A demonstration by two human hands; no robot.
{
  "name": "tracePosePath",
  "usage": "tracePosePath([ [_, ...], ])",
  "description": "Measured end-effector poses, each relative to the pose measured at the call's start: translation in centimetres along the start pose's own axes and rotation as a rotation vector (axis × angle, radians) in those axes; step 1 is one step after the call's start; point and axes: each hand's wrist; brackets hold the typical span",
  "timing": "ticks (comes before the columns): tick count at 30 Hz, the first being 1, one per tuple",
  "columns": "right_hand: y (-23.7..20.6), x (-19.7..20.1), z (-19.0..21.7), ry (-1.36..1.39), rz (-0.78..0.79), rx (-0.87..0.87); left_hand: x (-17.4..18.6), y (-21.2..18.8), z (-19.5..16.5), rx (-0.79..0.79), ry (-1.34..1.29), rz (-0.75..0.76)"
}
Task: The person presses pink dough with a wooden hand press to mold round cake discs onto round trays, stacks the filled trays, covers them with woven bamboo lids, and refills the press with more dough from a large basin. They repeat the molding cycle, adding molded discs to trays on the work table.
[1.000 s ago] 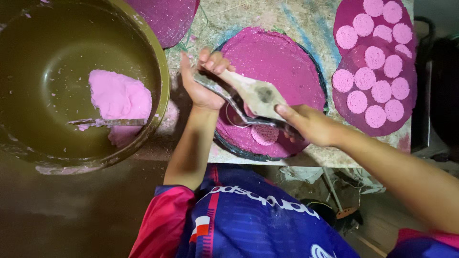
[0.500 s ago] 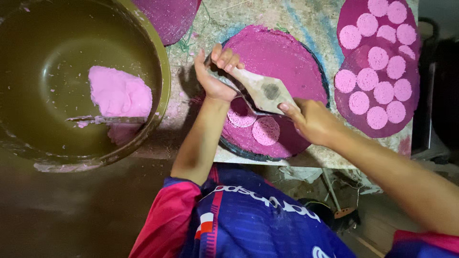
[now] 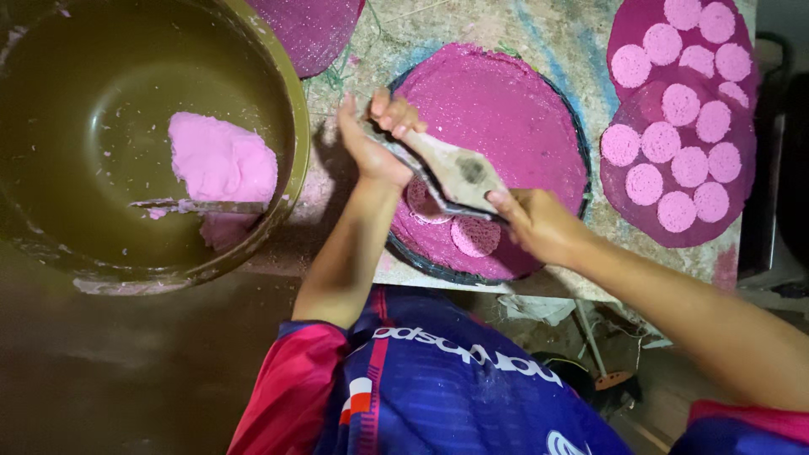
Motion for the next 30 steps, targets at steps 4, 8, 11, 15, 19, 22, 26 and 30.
tracePosePath([
  [4, 0.4, 1.0, 0.4, -0.157, -0.127, 0.119, -0.4, 1.6, 0.8, -0.023, -0.029, -0.015],
  [8, 1.1, 0.0, 0.6, -0.071, -0.121, 0.154, 0.0, 2.4, -0.9, -0.03, -0.01, 0.056],
  [11, 1.2, 0.1, 0.2, -0.113, -0.094, 0.04, -0.2, 2.0, -0.8, -0.011, -0.015, -0.01],
  [15, 1.8, 0.3, -0.7, -0.188, -0.24, 0.353, -1.9, 2.1, -0.5, -0.081, 0.051, -0.003],
  [19, 2.6, -2.0, -2.1, 0.027, -0.276, 0.497, -2.5, 0.8, -3.9, -0.04, 0.193, 0.227],
  [22, 1.4, -3.6, -4.2, 0.138, -0.293, 0.595, -1.5, -2.5, -6.4, -0.041, 0.636, 0.063],
  [26, -1.1, -5.5, -7.2, 0.487, -0.35, 0.573, -0.1, -9.7, -3.1, -0.285, 1.77, -0.042],
  [30, -2.0, -6.2, -9.4, 0.746, -0.372, 0.57, 0.3, -14.7, -0.6, -0.519, 2.279, -0.008],
])
Point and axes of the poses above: each hand's wrist, its own y-axis towards the middle knuckle, its own x-axis out of the back of the hand, z = x × y, and after that the axes turned 8 degrees about y, right-handed
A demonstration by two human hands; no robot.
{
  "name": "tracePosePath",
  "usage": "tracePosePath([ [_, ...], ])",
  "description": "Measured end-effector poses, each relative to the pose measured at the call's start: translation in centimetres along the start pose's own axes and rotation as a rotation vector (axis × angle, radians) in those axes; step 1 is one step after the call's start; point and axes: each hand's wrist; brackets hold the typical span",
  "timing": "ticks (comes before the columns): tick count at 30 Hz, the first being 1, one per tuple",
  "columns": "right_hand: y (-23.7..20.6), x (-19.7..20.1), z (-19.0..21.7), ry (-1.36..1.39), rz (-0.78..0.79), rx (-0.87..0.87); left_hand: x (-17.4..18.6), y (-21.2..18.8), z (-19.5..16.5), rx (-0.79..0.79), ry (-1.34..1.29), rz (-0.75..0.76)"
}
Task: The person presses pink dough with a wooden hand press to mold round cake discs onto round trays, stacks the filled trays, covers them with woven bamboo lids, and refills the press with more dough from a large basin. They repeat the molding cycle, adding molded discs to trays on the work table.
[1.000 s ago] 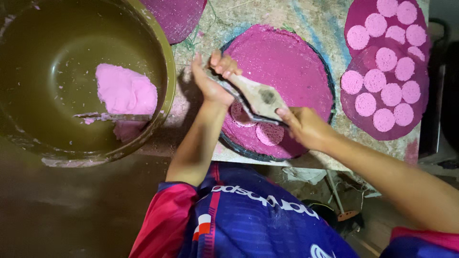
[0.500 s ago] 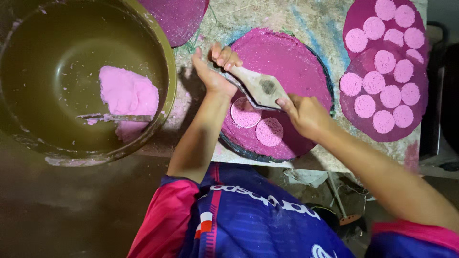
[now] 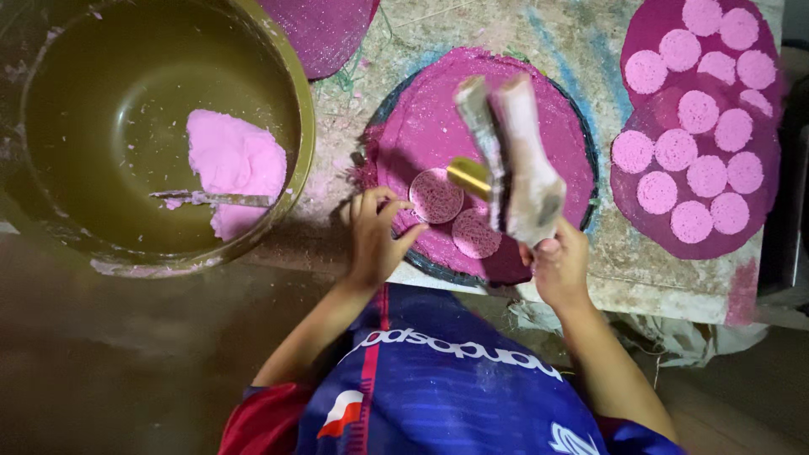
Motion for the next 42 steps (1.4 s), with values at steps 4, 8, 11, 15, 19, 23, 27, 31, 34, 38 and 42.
tracePosePath([
  [4, -0.4, 1.0, -0.7, 0.072, -0.069, 0.009, -0.4, -0.7, -1.4, 0.013, 0.08, -0.044],
  [8, -0.7, 1.6, -0.9, 0.072, -0.073, 0.037, -0.8, -0.3, -2.0, 0.025, 0.121, -0.065],
  [11, -1.1, 2.1, -1.1, 0.103, -0.029, 0.043, -1.1, -0.3, -2.1, 0.056, 0.143, -0.094],
  [15, -1.8, 3.2, -1.7, 0.184, -0.014, 0.039, -0.8, -0.1, -1.6, 0.065, 0.168, -0.105],
  [19, -2.3, 4.8, -2.4, 0.202, -0.038, 0.058, -0.3, 0.5, -0.8, 0.151, 0.059, -0.12],
  [23, -2.4, 6.3, -3.1, 0.201, -0.098, 0.117, -0.7, 2.0, -0.7, 0.21, -0.255, -0.004],
  [27, -2.4, 7.4, -3.4, 0.239, -0.105, 0.14, -1.9, 3.3, -1.4, 0.072, -0.026, 0.089],
  [31, -2.9, 8.1, -3.4, 0.239, -0.118, 0.157, -2.3, 3.6, -1.8, 0.054, 0.18, 0.044],
  [34, -3.2, 8.6, -3.1, 0.207, -0.147, 0.146, -2.1, 3.8, -1.5, 0.105, 0.136, 0.126],
  [38, -3.3, 9.2, -3.0, 0.175, -0.178, 0.161, -2.0, 4.2, -1.0, -0.013, 0.038, 0.246],
  [42, -3.1, 9.9, -3.3, 0.18, -0.202, 0.127, -2.0, 4.2, -1.3, -0.026, 0.178, 0.397],
])
Point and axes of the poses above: each hand's wrist, its own y-axis towards the middle knuckle, its own x-axis out of the back of the hand, z = x × y, and after that the axes turned 8 degrees about y, right-handed
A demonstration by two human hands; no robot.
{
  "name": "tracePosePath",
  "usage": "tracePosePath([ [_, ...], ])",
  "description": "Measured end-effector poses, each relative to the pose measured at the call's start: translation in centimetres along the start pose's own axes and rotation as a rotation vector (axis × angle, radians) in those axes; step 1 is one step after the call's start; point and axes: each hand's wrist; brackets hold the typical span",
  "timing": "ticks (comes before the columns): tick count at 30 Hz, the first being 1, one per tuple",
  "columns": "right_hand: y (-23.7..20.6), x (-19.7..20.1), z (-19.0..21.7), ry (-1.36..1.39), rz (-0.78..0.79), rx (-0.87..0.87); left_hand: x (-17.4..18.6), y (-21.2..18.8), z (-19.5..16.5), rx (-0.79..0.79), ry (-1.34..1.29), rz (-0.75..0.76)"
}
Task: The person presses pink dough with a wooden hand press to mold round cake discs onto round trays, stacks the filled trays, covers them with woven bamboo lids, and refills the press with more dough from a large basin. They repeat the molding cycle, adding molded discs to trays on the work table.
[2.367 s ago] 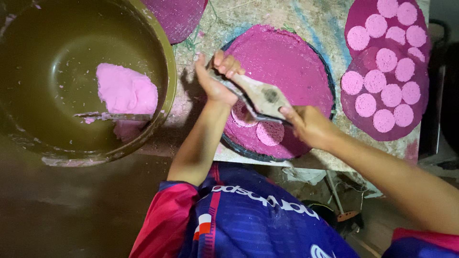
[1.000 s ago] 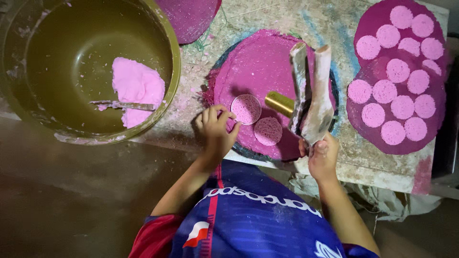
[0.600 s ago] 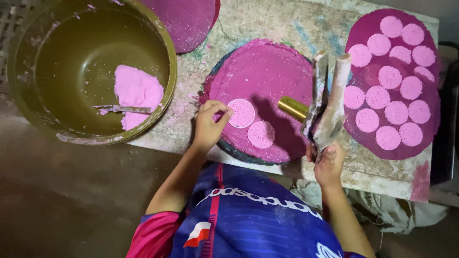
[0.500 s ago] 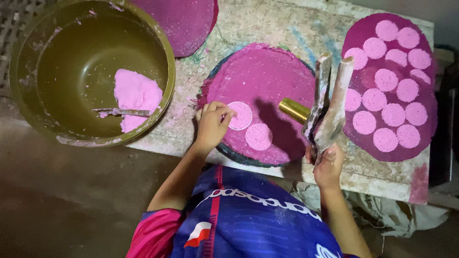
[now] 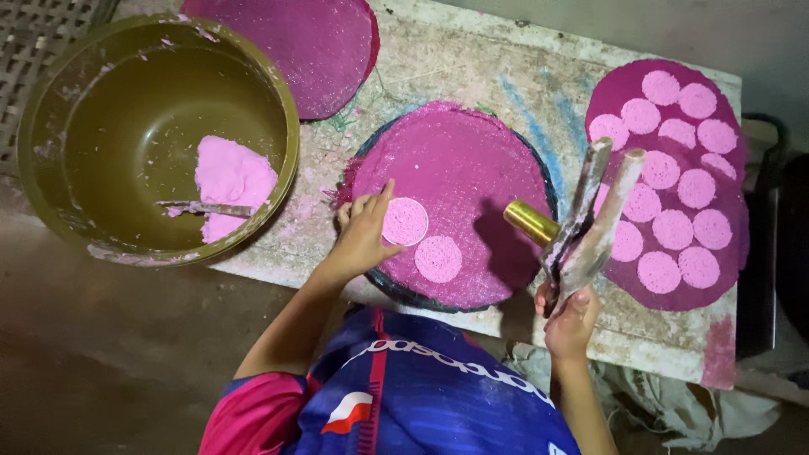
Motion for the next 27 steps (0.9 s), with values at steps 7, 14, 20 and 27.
tracePosePath([
  [7, 1.2, 0.1, -0.4, 0.204, 0.093, -0.002, 2.9, 3.7, -0.1, -0.001, -0.033, -0.073],
  [14, 3.7, -4.0, 6.2, -0.338, 0.266, -0.065, 8.8, 7.5, -5.8, -0.426, 0.083, 0.02],
  [20, 5.3, -8.9, 19.2, -0.795, 0.996, 0.819, 17.2, -2.3, -10.8, -0.651, -0.595, 0.446],
  [27, 10.1, -16.7, 23.7, -0.482, 1.599, 0.744, 22.8, -4.9, -11.9, -0.474, 0.049, 0.707],
])
Point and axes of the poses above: each hand's wrist, its own y-axis towards the middle knuckle, its own x-axis out of the back of the hand, z = x × y, and after that the axes turned 8 degrees about y, right-handed
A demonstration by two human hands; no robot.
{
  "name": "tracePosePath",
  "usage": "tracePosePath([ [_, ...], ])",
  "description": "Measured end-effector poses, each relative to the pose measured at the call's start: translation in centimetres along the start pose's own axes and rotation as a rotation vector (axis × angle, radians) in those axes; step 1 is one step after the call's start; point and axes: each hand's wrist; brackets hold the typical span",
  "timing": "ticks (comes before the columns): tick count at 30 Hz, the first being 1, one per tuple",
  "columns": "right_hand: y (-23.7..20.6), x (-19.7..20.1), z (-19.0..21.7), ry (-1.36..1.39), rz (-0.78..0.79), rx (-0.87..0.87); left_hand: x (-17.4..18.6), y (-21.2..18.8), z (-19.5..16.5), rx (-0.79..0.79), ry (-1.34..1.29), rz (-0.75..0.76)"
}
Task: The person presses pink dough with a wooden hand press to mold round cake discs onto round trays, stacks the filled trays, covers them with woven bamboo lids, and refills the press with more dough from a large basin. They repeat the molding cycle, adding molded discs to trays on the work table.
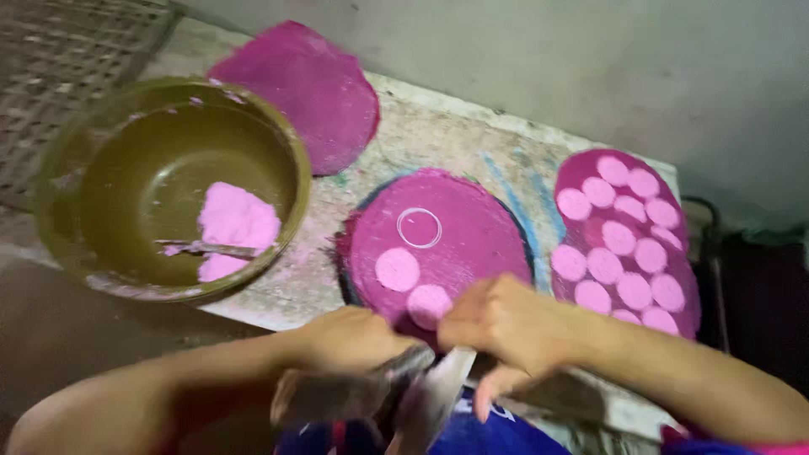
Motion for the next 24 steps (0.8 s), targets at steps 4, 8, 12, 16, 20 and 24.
tracePosePath([
  [4, 3.5, -2.9, -0.5, 0.383, 0.13, -0.1, -2.4, -6.1, 1.2, 0.097, -0.004, -0.002],
  [8, 8.0, -5.5, -2.8, 0.643, 0.113, -0.174, -6.9, -11.3, 7.0, 0.197, -0.14, -0.308],
  [12, 12.6, -4.6, -5.1, 0.536, 0.084, -0.093, -11.3, -17.9, 16.8, 0.328, -0.672, -0.717],
  [16, 18.4, -0.9, -7.7, -0.311, -0.069, 0.024, -15.1, -24.0, 25.7, 0.137, -1.373, -0.94],
  [20, 26.2, 1.0, -13.1, -1.086, 0.021, 0.29, -18.6, -24.4, 29.0, -0.223, -1.575, -0.649],
  [24, 31.5, -3.0, -18.0, -0.904, -0.382, 0.085, -18.8, -23.3, 31.6, 0.094, -1.416, -0.988],
])
Point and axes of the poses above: each hand's wrist, its own y-axis towards the middle knuckle, its own x-axis out of the back of the hand, z = x × y, and after that the axes turned 8 degrees about y, right-handed
